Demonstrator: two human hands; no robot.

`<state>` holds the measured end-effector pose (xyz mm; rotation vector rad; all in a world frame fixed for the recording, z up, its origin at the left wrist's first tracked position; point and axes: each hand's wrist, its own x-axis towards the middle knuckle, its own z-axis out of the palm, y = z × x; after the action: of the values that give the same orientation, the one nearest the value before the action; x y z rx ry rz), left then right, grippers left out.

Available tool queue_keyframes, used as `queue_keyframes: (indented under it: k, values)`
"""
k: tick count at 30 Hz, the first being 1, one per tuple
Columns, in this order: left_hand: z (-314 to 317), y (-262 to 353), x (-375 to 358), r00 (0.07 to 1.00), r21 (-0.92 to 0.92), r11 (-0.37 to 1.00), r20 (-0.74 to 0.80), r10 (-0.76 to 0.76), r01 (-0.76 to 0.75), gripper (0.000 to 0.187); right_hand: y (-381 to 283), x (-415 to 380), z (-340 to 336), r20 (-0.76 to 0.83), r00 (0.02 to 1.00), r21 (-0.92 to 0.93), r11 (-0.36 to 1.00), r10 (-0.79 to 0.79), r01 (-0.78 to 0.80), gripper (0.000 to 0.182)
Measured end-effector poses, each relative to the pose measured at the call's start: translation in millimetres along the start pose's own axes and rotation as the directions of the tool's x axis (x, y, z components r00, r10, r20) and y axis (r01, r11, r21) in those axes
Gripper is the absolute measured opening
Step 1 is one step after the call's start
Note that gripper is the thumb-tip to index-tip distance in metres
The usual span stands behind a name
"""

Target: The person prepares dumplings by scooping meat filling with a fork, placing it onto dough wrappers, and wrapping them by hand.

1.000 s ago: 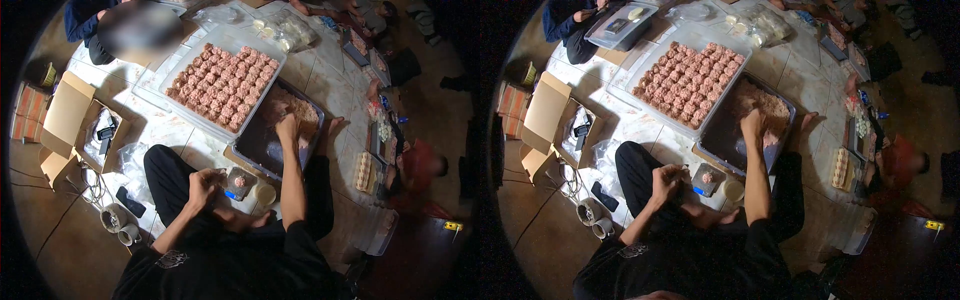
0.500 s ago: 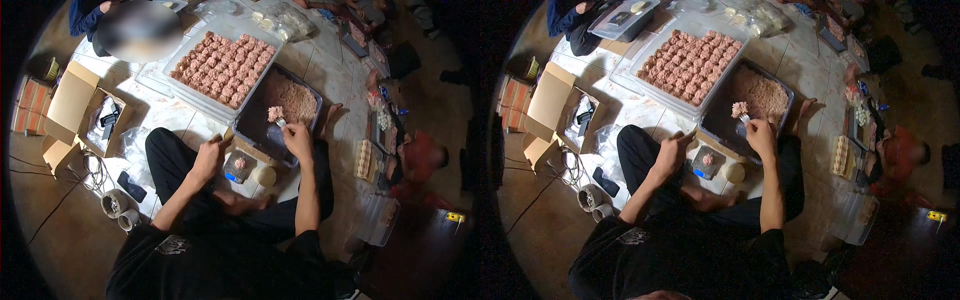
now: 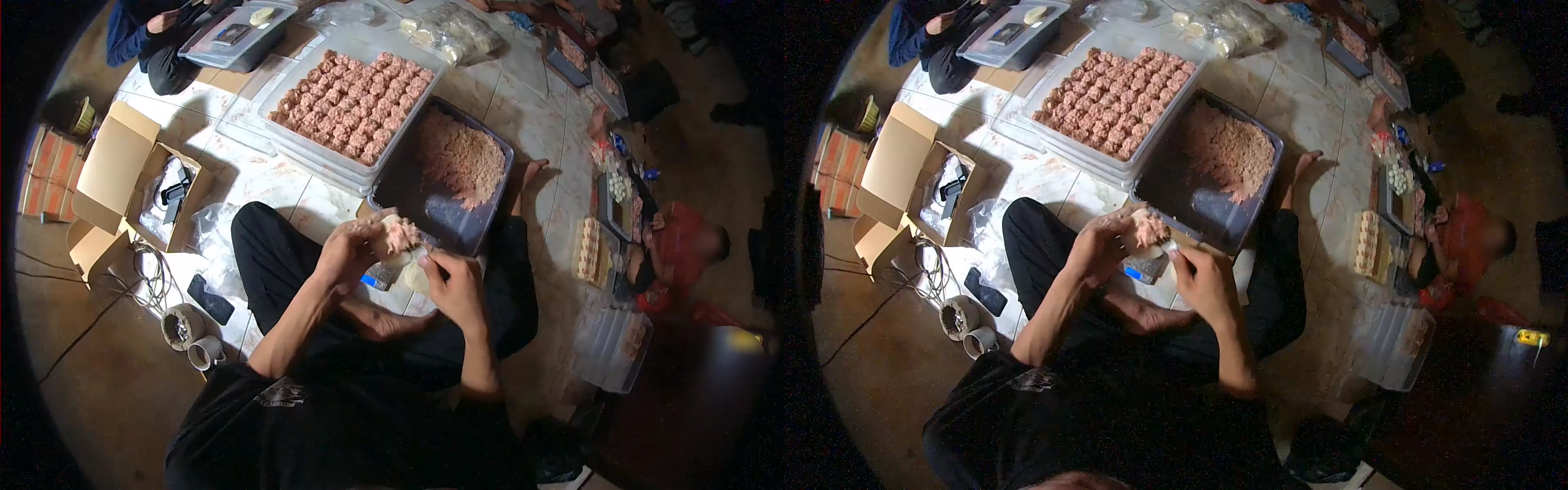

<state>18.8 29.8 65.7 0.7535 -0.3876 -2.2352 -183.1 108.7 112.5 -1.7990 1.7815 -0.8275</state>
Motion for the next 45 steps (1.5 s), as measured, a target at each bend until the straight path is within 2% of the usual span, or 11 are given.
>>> queue_keyframes:
  k: [12, 20, 22, 24, 29, 31, 34, 37, 40, 44, 45]
  values:
    - [-30, -12, 1, 0.961, 0.009, 0.998, -0.271, 0.059, -0.059, 0.026, -45, -6, -43, -0.027, 0.998, 0.062, 0.996, -0.055, 0.057, 0.016]
    - [19, 27, -50, 0.998, -0.149, 0.988, 0.064, -0.021, 0.030, 0.051, -36, -3, -19, 0.109, 0.983, 0.144, 0.981, -0.150, 0.134, 0.027]
    - [3, 1, -30, 0.993, -0.053, 0.998, 0.109, -0.037, 0.043, 0.057, -30, -3, -14, 0.168, 0.984, 0.072, 0.996, -0.054, 0.042, 0.025]
    - [-6, -13, -1, 0.997, 0.601, 0.795, 0.061, 0.050, -0.077, 0.035, 7, 13, 9, 0.280, 0.958, -0.005, 0.998, 0.064, -0.065, 0.022]
    - [-90, -49, 64, 0.864, 0.198, 0.925, -0.337, 0.374, -0.323, 0.009, 20, 41, 8, 0.033, 0.950, -0.381, 0.883, 0.311, -0.276, 0.021]
    - [-117, -34, 66, 0.859, 0.186, 0.904, -0.285, 0.425, -0.385, 0.023, 76, 80, 16, -0.127, 0.984, -0.465, 0.870, 0.122, -0.168, 0.020]
    - [-133, -42, 72, 0.893, 0.170, 0.951, -0.335, 0.302, -0.258, 0.045, 123, 184, 36, 0.113, 0.949, -0.493, 0.846, 0.294, -0.204, 0.019]
    - [-83, -14, 50, 0.952, -0.298, 0.954, -0.289, -0.102, 0.012, 0.060, 196, 244, 92, -0.135, 0.950, -0.359, 0.880, 0.282, -0.312, 0.030]
    - [-114, -2, 32, 0.984, -0.297, 0.955, -0.166, -0.060, 0.008, 0.054, 196, 254, 104, -0.124, 0.961, -0.366, 0.889, 0.246, -0.275, 0.038]
    - [-94, 7, 41, 0.900, -0.261, 0.965, -0.423, -0.106, -0.009, 0.050, 195, 278, 99, -0.093, 0.943, -0.293, 0.896, 0.320, -0.333, 0.030]
    - [-98, 7, 49, 0.969, -0.269, 0.962, -0.226, -0.103, 0.039, 0.049, 182, 262, 101, -0.083, 0.963, -0.339, 0.902, 0.256, -0.269, 0.028]
